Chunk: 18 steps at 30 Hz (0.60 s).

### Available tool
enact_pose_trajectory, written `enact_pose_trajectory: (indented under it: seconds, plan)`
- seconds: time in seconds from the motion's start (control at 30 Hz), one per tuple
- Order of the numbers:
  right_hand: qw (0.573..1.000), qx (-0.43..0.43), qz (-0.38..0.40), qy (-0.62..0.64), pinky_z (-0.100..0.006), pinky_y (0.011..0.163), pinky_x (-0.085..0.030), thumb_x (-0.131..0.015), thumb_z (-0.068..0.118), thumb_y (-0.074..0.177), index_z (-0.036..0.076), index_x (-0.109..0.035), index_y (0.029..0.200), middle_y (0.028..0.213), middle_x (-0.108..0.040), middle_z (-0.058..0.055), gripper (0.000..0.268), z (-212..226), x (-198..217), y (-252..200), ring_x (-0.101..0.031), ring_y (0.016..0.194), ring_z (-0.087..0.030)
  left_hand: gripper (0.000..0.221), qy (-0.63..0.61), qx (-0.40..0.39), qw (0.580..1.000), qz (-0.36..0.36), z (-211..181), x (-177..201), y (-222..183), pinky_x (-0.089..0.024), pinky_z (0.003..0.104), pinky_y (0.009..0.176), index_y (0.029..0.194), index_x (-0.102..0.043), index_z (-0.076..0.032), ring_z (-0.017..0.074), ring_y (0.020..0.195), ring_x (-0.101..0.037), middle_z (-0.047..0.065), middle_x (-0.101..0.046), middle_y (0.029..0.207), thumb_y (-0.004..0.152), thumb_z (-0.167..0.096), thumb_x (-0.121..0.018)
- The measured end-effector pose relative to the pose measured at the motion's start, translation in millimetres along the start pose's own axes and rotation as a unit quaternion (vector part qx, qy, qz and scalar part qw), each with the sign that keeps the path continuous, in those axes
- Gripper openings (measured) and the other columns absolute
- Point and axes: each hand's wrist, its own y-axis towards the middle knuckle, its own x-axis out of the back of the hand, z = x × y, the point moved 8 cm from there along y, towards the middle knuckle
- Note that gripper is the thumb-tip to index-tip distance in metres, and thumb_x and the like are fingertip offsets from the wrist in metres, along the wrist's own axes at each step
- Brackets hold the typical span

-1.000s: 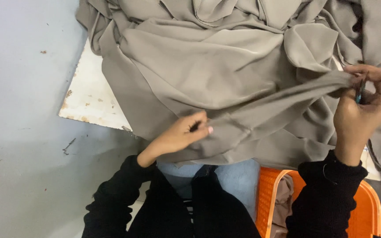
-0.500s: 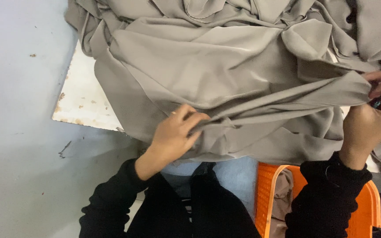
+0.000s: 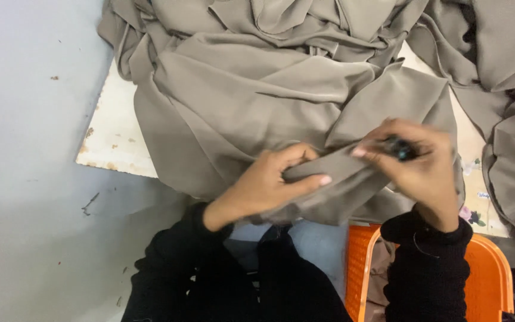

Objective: Trimming loose threads from a large piece of grey fabric using manual thread snips.

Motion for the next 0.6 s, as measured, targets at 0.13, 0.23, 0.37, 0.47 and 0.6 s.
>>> enact_pose_trajectory:
  seconds: [0.13,0.23,0.37,0.47,0.6]
  plan:
    - [0.979,-0.029,-0.179,-0.089,-0.028,0.079,-0.048,-0.079,-0.004,0.106,-0.004,-0.069,0.103,0.095,-0.068,-0.012,0.011,-7,39,-20,-0.06,0.083,-0.017,0.055,-0.021,0.107,0.991,0.079,30,20,-26,-0.035,0.016,0.045,0.125,-0.069,-0.009,0.0043,0.052,-0.053,-0.005,-0.067,0.075,0.091,-0.052,-0.059]
    - [0.954,-0.006,-0.286,-0.088,-0.034,0.096,-0.052,-0.073,-0.013,0.117,-0.003,-0.065,0.114,0.111,-0.066,-0.016,0.013,-65,84,-61,-0.063,0.101,-0.023,0.036,-0.036,0.193,0.978,0.069,62,42,-50,-0.045,0.018,0.059,0.098,-0.073,-0.015,0.0052,0.065,-0.064,-0.006,-0.072,0.082,0.087,-0.049,-0.067]
    - [0.801,-0.347,-0.438,-0.214,-0.028,0.084,-0.047,-0.07,0.082,0.109,0.03,-0.072,0.111,0.105,-0.062,0.014,0.052,-107,124,-107,-0.054,0.098,-0.003,0.022,-0.103,0.167,0.98,-0.028,74,79,-69,-0.028,0.018,0.049,0.083,-0.069,-0.015,0.002,0.051,-0.04,-0.01,-0.049,0.061,0.092,-0.034,-0.073]
    - [0.839,-0.261,-0.433,-0.201,-0.027,0.1,-0.051,-0.071,0.053,0.11,0.023,-0.077,0.128,0.126,-0.074,0.009,0.036,-86,121,-97,-0.065,0.115,-0.005,0.022,-0.13,0.134,0.98,-0.076,64,90,-68,-0.029,0.019,0.055,0.087,-0.071,-0.012,0.002,0.057,-0.039,-0.01,-0.048,0.065,0.098,-0.031,-0.068]
    - [0.871,-0.164,-0.425,-0.186,-0.03,0.102,-0.054,-0.078,0.024,0.12,0.008,-0.077,0.12,0.119,-0.075,-0.001,0.016,-104,121,-108,-0.066,0.113,-0.01,0.022,-0.182,0.008,0.977,-0.109,40,89,-51,-0.035,0.022,0.076,0.086,-0.054,-0.018,0.0067,0.078,-0.043,-0.007,-0.043,0.082,0.105,-0.028,-0.055]
